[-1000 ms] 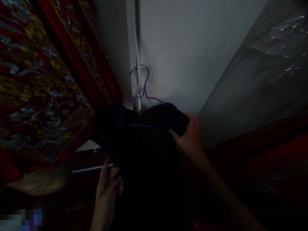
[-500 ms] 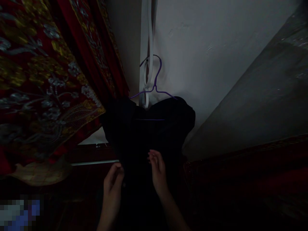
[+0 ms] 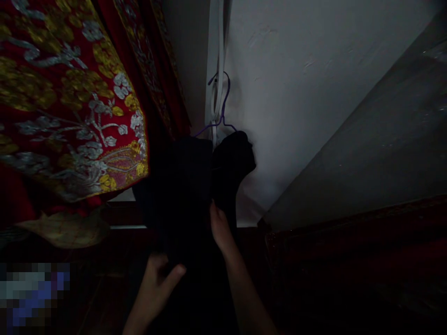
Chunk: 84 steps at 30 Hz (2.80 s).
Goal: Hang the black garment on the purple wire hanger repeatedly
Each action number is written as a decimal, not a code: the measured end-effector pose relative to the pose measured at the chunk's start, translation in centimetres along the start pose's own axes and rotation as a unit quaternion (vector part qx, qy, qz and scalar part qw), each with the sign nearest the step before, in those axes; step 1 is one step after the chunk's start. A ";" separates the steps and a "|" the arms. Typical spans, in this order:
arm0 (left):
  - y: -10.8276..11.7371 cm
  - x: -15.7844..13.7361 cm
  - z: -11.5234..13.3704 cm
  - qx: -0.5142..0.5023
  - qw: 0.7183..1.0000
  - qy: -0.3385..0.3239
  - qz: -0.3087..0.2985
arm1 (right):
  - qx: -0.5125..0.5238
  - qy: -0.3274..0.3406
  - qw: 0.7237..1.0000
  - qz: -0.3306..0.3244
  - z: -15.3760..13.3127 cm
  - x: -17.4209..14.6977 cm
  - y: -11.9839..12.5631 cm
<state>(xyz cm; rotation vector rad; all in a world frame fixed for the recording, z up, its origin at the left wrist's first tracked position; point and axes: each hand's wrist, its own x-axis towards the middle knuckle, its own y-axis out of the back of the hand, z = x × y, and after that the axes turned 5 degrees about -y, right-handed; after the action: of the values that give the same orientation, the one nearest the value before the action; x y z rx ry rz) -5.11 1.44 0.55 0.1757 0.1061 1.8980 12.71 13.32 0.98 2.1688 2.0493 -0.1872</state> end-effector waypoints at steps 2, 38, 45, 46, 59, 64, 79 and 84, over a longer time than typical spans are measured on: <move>-0.6 -0.5 1.9 0.030 0.997 -0.011 -0.076 | 0.000 -0.010 1.000 -0.006 -0.1 0.1 -0.2; -11.7 1.6 -0.2 -0.041 0.985 -0.169 0.004 | 0.087 -0.011 0.993 -0.074 -1.8 -5.8 4.1; -11.7 1.2 -0.1 -0.026 0.977 -0.210 0.016 | 0.054 0.002 0.991 -0.122 -1.5 -6.2 3.7; -11.8 1.1 0.0 -0.020 0.978 -0.206 0.020 | 0.057 0.000 0.993 -0.107 -1.4 -6.3 3.6; -14.4 -1.0 -1.9 0.034 0.978 -0.188 -0.077 | 0.155 0.156 0.974 0.053 -15.8 0.0 5.3; -14.4 -0.1 -0.5 0.069 0.971 -0.165 -0.160 | 0.114 0.221 0.969 0.017 -18.5 0.1 6.1; -10.6 10.4 20.1 0.117 0.805 -0.581 -0.015 | 0.007 0.314 0.949 -0.032 -18.5 -3.1 7.2; -9.2 8.5 20.2 0.106 0.819 -0.564 -0.016 | -0.009 0.282 0.959 0.023 -15.8 -0.8 7.2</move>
<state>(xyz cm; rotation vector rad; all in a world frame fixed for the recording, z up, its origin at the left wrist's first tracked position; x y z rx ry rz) 4.29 12.22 19.57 1.4000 -0.4869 1.4680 19.65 15.26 16.85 2.4592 2.2393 0.5158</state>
